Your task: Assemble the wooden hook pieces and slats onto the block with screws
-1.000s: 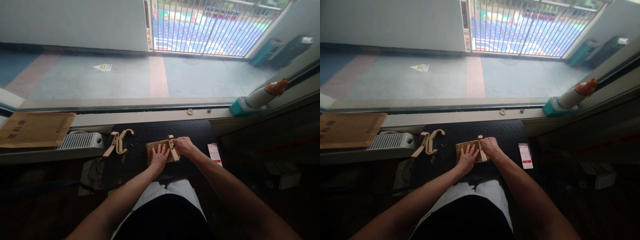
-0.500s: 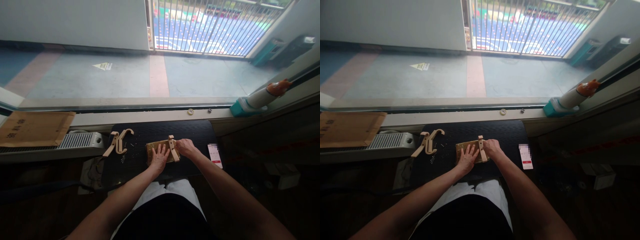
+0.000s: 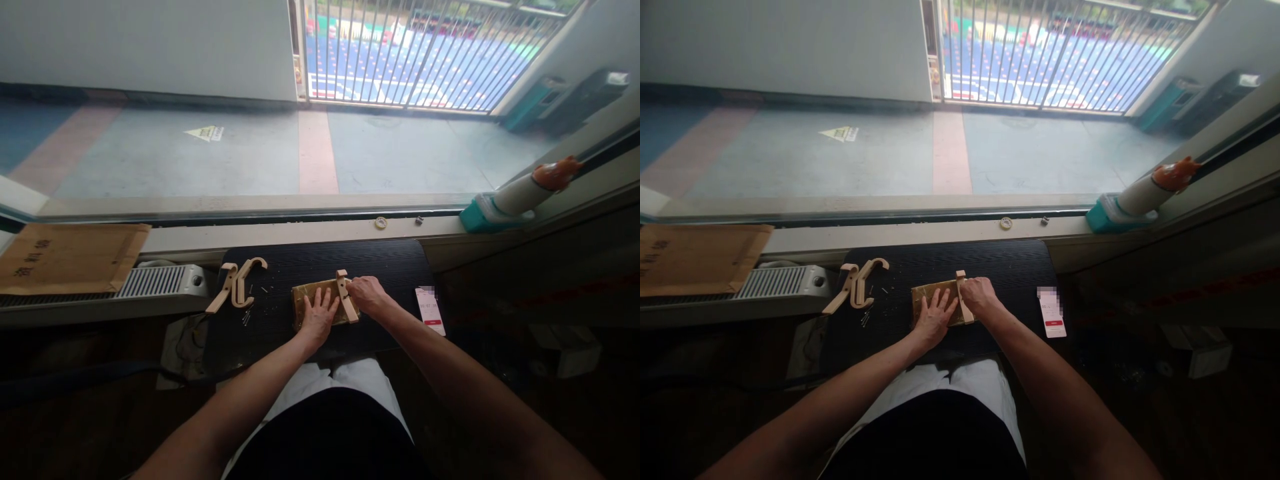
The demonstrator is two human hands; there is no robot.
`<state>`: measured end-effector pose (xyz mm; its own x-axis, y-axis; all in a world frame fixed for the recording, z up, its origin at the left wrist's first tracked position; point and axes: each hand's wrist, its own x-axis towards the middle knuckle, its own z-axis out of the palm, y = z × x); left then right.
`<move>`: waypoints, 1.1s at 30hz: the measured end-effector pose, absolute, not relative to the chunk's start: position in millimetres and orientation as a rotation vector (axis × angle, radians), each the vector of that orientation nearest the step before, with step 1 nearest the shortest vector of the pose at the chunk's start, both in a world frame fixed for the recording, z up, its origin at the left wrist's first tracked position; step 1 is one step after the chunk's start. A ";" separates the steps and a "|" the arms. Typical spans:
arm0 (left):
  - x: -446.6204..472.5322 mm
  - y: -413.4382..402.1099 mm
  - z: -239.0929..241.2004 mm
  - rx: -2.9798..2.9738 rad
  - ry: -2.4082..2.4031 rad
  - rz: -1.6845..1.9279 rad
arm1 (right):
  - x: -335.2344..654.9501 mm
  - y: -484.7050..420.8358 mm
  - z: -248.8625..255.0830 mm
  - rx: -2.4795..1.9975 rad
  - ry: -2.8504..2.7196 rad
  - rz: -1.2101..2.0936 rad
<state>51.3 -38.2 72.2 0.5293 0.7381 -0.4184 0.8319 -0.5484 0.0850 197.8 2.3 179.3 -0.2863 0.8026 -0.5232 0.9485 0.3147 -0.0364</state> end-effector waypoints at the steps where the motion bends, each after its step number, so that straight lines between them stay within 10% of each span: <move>1: 51.4 -38.2 72.0 2.495 1.315 -0.489 | 198.0 2.3 177.4 1.545 2.184 -0.487; 33: 53.6 -38.5 76.3 2.494 1.318 -0.516 | 190.6 8.1 168.8 1.654 2.142 -0.545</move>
